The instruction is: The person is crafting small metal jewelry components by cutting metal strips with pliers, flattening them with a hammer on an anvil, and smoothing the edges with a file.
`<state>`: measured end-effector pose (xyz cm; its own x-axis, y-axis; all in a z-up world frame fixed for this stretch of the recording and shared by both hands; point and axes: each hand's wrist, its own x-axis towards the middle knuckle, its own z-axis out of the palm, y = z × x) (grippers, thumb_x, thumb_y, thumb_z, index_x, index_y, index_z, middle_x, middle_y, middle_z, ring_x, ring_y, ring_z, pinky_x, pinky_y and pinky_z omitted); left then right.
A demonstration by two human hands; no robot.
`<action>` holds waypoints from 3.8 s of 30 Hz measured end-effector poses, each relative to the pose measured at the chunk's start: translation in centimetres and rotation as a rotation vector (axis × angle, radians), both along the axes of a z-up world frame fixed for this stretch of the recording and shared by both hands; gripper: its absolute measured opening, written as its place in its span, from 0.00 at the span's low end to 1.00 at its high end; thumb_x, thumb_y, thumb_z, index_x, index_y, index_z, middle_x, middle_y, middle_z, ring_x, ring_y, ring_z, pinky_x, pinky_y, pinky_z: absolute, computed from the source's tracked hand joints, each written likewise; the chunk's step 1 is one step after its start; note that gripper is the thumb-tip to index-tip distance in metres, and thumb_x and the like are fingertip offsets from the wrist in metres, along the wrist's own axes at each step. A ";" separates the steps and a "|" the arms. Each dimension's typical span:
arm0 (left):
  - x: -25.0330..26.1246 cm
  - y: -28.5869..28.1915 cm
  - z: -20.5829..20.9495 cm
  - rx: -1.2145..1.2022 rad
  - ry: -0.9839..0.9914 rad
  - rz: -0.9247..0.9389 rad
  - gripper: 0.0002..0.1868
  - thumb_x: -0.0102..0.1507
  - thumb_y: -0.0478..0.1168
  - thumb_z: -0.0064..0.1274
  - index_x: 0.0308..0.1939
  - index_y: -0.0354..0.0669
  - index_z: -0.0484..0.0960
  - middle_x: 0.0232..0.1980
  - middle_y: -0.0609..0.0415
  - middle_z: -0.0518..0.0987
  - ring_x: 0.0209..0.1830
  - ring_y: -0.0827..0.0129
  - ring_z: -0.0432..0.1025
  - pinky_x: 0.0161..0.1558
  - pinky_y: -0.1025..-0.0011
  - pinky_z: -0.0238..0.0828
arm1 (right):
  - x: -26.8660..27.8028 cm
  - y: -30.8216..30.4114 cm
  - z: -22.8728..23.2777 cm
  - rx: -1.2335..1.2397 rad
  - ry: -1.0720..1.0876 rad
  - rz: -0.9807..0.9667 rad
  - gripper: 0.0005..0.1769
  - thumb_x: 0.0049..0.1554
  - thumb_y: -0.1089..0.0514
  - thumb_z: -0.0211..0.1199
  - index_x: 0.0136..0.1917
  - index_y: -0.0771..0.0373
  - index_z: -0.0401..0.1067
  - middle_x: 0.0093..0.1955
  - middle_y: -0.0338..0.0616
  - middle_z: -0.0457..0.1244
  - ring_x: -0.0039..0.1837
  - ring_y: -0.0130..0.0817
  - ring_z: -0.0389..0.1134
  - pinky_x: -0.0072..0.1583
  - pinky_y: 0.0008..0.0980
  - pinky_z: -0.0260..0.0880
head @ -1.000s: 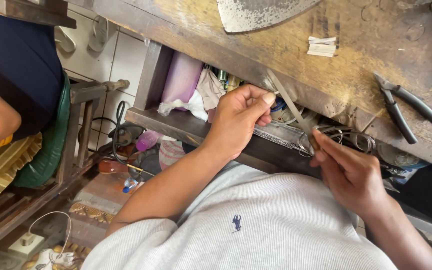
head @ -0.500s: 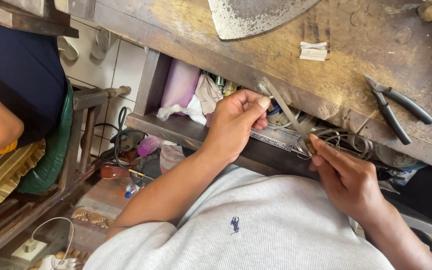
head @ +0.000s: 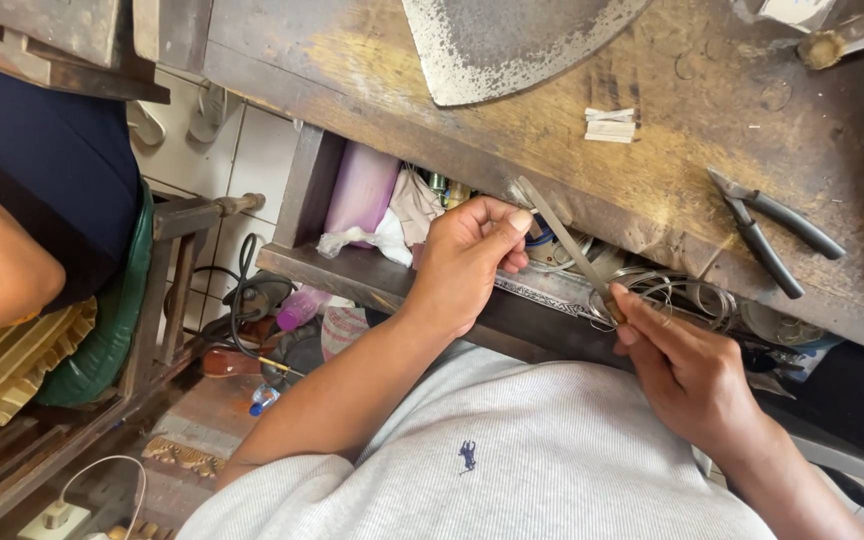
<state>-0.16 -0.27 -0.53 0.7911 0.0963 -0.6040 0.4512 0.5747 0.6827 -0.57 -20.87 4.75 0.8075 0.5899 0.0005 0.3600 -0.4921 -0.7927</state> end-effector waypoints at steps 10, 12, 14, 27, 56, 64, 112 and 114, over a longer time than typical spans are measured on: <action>0.0 0.7 1.5 0.030 -0.013 -0.009 0.07 0.54 0.38 0.51 0.25 0.39 0.72 0.19 0.54 0.70 0.19 0.74 0.66 0.23 0.80 0.63 | 4.6 2.7 3.2 -0.004 -0.185 0.068 0.15 0.52 0.69 0.53 0.53 0.80 0.64 0.47 0.57 0.63 0.53 0.42 0.66 0.48 0.26 0.69; -0.1 0.8 1.8 -0.053 -0.112 -0.084 0.06 0.56 0.37 0.50 0.29 0.36 0.74 0.24 0.52 0.73 0.22 0.72 0.69 0.26 0.80 0.67 | 4.7 1.7 4.1 0.084 -0.039 -0.142 0.19 0.54 0.73 0.50 0.60 0.79 0.59 0.34 0.47 0.62 0.23 0.22 0.55 0.25 0.17 0.57; 0.2 0.2 3.1 -0.066 -0.170 -0.116 0.06 0.56 0.37 0.50 0.31 0.36 0.75 0.25 0.50 0.74 0.24 0.70 0.70 0.28 0.79 0.69 | 5.3 0.7 4.5 0.211 0.056 -0.201 0.19 0.56 0.71 0.47 0.61 0.76 0.56 0.34 0.53 0.60 0.23 0.25 0.54 0.26 0.18 0.56; 7.8 -5.7 8.9 0.287 -0.610 -0.466 0.03 0.57 0.37 0.51 0.33 0.42 0.77 0.33 0.57 0.75 0.29 0.77 0.67 0.34 0.81 0.67 | 8.0 -1.2 4.9 0.725 0.313 -0.424 0.33 0.49 0.73 0.53 0.66 0.66 0.49 0.45 0.58 0.57 0.24 0.26 0.54 0.24 0.15 0.56; 8.0 -4.8 6.4 0.443 -0.752 -0.468 0.07 0.58 0.30 0.51 0.39 0.43 0.75 0.40 0.52 0.77 0.38 0.70 0.75 0.45 0.78 0.76 | 9.1 -1.7 1.5 0.646 0.259 -0.363 0.25 0.54 0.75 0.48 0.65 0.67 0.50 0.39 0.57 0.59 0.22 0.27 0.53 0.25 0.17 0.58; 7.8 -4.8 6.5 0.418 -0.696 -0.437 0.06 0.57 0.31 0.51 0.38 0.42 0.76 0.39 0.52 0.77 0.36 0.70 0.76 0.43 0.79 0.76 | 9.0 -1.7 1.3 0.600 0.240 -0.360 0.26 0.54 0.74 0.49 0.65 0.65 0.51 0.39 0.54 0.59 0.23 0.26 0.54 0.26 0.17 0.60; 0.7 1.7 -0.5 0.077 -0.030 -0.075 0.07 0.53 0.37 0.53 0.28 0.34 0.76 0.17 0.52 0.72 0.14 0.78 0.67 0.16 0.85 0.63 | 0.2 0.6 0.1 0.086 0.423 -0.178 0.17 0.50 0.70 0.49 0.54 0.70 0.65 0.21 0.50 0.61 0.15 0.29 0.55 0.20 0.24 0.54; 0.8 1.6 -0.6 0.060 -0.038 -0.066 0.07 0.52 0.37 0.53 0.27 0.34 0.76 0.17 0.53 0.72 0.14 0.78 0.67 0.16 0.86 0.62 | -0.1 0.5 -0.1 0.088 0.377 -0.179 0.18 0.50 0.70 0.50 0.55 0.69 0.65 0.21 0.49 0.61 0.15 0.28 0.55 0.20 0.23 0.55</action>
